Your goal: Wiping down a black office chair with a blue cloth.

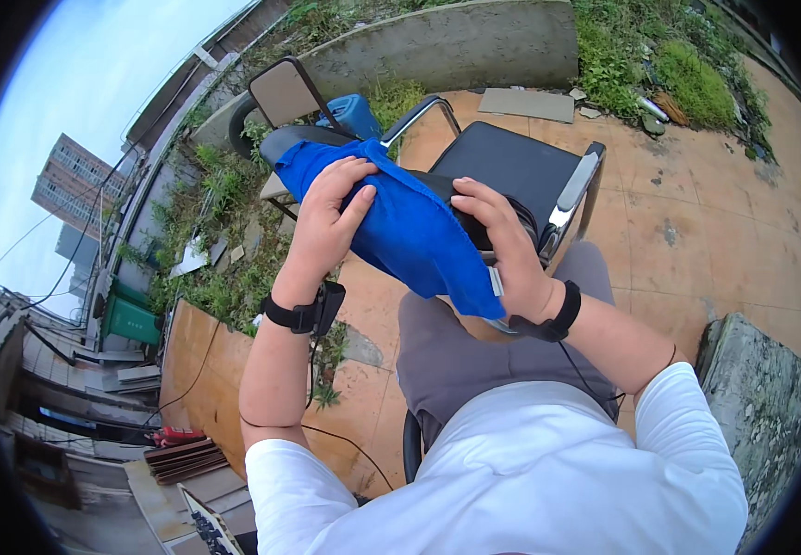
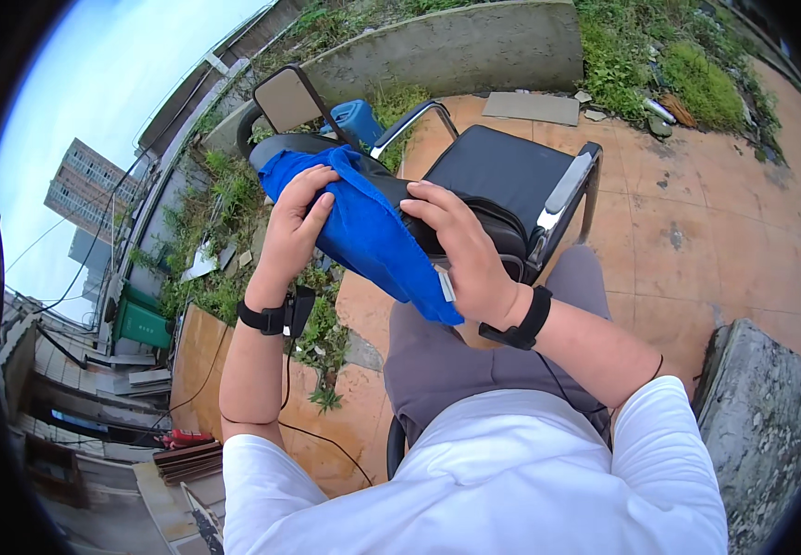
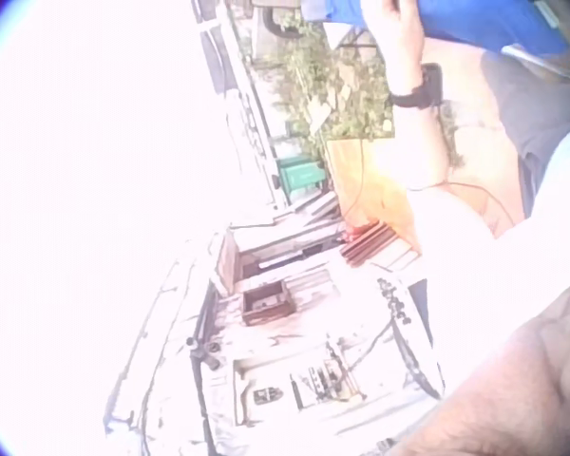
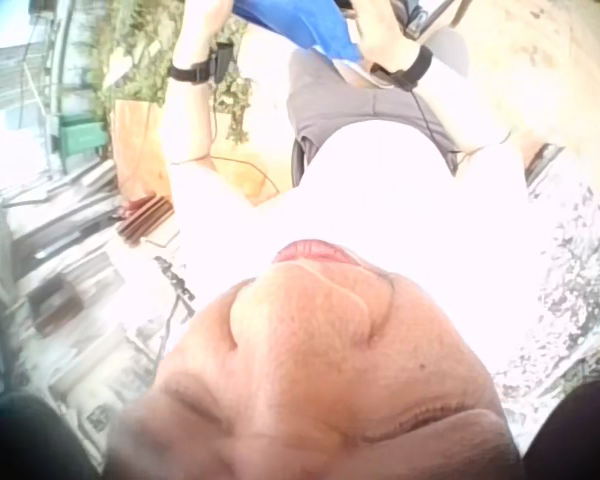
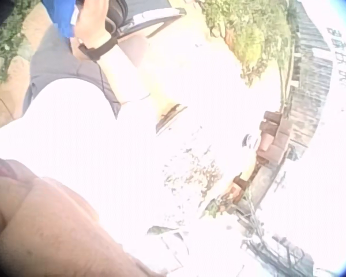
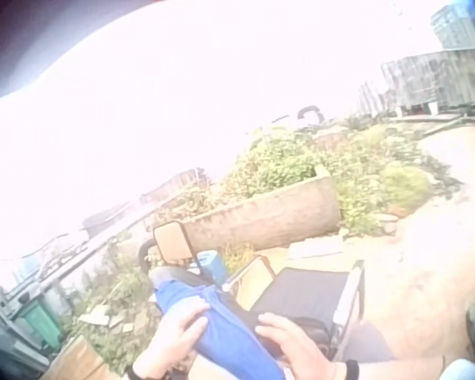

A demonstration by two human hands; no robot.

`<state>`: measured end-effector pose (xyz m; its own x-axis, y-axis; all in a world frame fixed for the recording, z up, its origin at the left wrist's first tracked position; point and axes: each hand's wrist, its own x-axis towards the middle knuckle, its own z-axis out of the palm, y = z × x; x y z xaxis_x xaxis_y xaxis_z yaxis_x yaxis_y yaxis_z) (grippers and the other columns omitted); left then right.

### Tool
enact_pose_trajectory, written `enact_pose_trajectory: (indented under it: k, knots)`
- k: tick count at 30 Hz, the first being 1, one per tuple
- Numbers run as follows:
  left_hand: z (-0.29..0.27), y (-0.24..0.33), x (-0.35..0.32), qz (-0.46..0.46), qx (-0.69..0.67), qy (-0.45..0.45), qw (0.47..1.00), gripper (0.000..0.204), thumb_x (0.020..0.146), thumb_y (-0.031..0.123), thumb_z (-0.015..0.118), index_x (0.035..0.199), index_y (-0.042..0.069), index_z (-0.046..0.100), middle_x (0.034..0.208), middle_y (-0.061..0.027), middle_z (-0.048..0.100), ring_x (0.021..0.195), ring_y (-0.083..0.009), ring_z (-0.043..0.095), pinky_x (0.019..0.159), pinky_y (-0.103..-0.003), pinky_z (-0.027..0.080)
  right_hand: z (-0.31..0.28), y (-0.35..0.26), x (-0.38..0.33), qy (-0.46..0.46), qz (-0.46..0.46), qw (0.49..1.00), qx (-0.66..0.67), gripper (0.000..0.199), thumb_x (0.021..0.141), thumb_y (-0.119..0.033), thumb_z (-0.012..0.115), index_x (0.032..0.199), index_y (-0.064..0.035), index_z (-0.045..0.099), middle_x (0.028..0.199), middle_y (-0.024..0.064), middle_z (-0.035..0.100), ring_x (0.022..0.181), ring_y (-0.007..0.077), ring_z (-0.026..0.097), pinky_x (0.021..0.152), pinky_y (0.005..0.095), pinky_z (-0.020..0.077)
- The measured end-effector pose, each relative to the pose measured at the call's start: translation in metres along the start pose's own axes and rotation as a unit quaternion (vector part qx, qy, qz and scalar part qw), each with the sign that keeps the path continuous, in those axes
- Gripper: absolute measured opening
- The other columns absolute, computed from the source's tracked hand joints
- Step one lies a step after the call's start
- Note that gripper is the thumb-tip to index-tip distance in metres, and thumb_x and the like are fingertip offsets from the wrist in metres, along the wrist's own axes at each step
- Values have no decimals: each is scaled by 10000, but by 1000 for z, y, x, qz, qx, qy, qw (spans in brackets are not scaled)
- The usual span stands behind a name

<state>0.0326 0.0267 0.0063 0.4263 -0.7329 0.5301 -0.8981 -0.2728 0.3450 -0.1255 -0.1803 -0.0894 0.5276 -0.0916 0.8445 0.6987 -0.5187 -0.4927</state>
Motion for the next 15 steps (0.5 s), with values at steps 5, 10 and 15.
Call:
enact_pose_trajectory:
  k: [5,10,15]
  knots:
    - [13,46,1,105,51,-67,991,388,992,280,594,1276,23,654,1330,-179,639,1303,-379,545,1117,-473,390,-8,3,-7,-11,5,999,45,506,1006,-345,637,1383,-26,528,1466,210,487,1360,380,487,1150,436,369]
    - [32,82,7,154,88,-20,984,341,892,223,705,1187,51,688,1215,-146,684,1211,-359,609,1041,-481,451,-4,3,-11,58,97,986,125,342,1031,-301,629,1202,-13,559,1338,177,540,1176,296,549,1037,372,425]
    - [35,74,-2,159,24,33,986,216,894,208,716,1058,68,739,1104,-114,728,1118,-317,660,981,-444,484,-7,-7,-5,24,64,997,19,335,953,-186,729,1183,-15,555,1251,152,535,1085,266,558,946,338,458]
